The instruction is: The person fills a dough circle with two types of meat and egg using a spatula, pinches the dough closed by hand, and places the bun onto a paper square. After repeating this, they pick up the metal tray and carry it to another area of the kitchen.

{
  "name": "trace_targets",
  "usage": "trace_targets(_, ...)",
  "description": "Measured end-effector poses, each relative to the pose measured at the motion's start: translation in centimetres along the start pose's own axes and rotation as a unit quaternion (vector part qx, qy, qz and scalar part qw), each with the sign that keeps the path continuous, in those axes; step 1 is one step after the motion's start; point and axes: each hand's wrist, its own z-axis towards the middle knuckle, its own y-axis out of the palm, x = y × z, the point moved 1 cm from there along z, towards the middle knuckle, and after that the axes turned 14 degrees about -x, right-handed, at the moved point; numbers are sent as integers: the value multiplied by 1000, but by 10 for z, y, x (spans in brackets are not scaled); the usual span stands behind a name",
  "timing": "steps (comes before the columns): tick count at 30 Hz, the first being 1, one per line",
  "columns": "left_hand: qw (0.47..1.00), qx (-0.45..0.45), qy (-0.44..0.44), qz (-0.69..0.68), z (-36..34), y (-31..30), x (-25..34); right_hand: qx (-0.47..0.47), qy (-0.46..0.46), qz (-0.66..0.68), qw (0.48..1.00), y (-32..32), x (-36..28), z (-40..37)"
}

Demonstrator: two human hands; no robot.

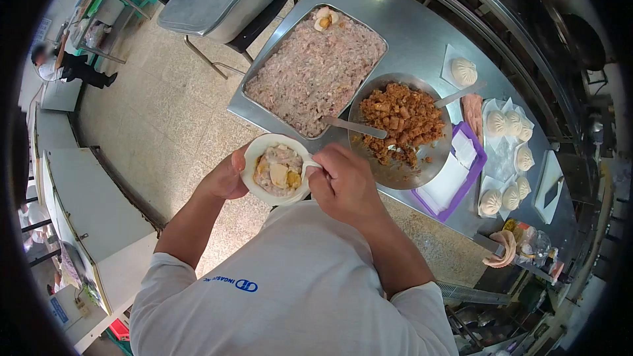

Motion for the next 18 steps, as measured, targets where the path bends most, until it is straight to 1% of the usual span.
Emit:
trace_targets(2,999,-31,32,13,-2,2,-1,55,40,45,997,-2,-13,5)
trace_targets(3,999,-30,32,13,-1,4,3,54,39,45,997,-2,-11,7)
trace_targets(5,997,-66,-7,30,2,11,13,18,28,16,999,-1,-6,10)
trace_targets(6,997,-66,-7,31,2,11,13,19,27,16,999,-2,-2,8)
trace_targets(8,998,-61,9,14,2,10,12,-12,6,-22,1000,-1,5,1)
trace_targets(9,998,-60,9,15,2,10,11,-12,6,-21,1000,-1,3,0)
trace_targets(11,998,-39,15,43,2,9,8,29,7,8,1000,-2,-3,-1)
trace_targets(12,998,-39,14,42,3,12,10,29,7,8,1000,-1,-6,1)
trace_targets(14,998,-58,0,35,7,19,18,37,52,55,996,-2,-9,7)
trace_targets(15,998,-59,-1,36,7,18,18,38,52,54,996,-3,-7,7)
trace_targets(17,998,-66,-17,2,8,14,17,-14,16,-6,1000,-5,-1,4)
trace_targets(18,998,-66,-17,2,7,15,17,-14,16,-6,1000,-5,2,2)
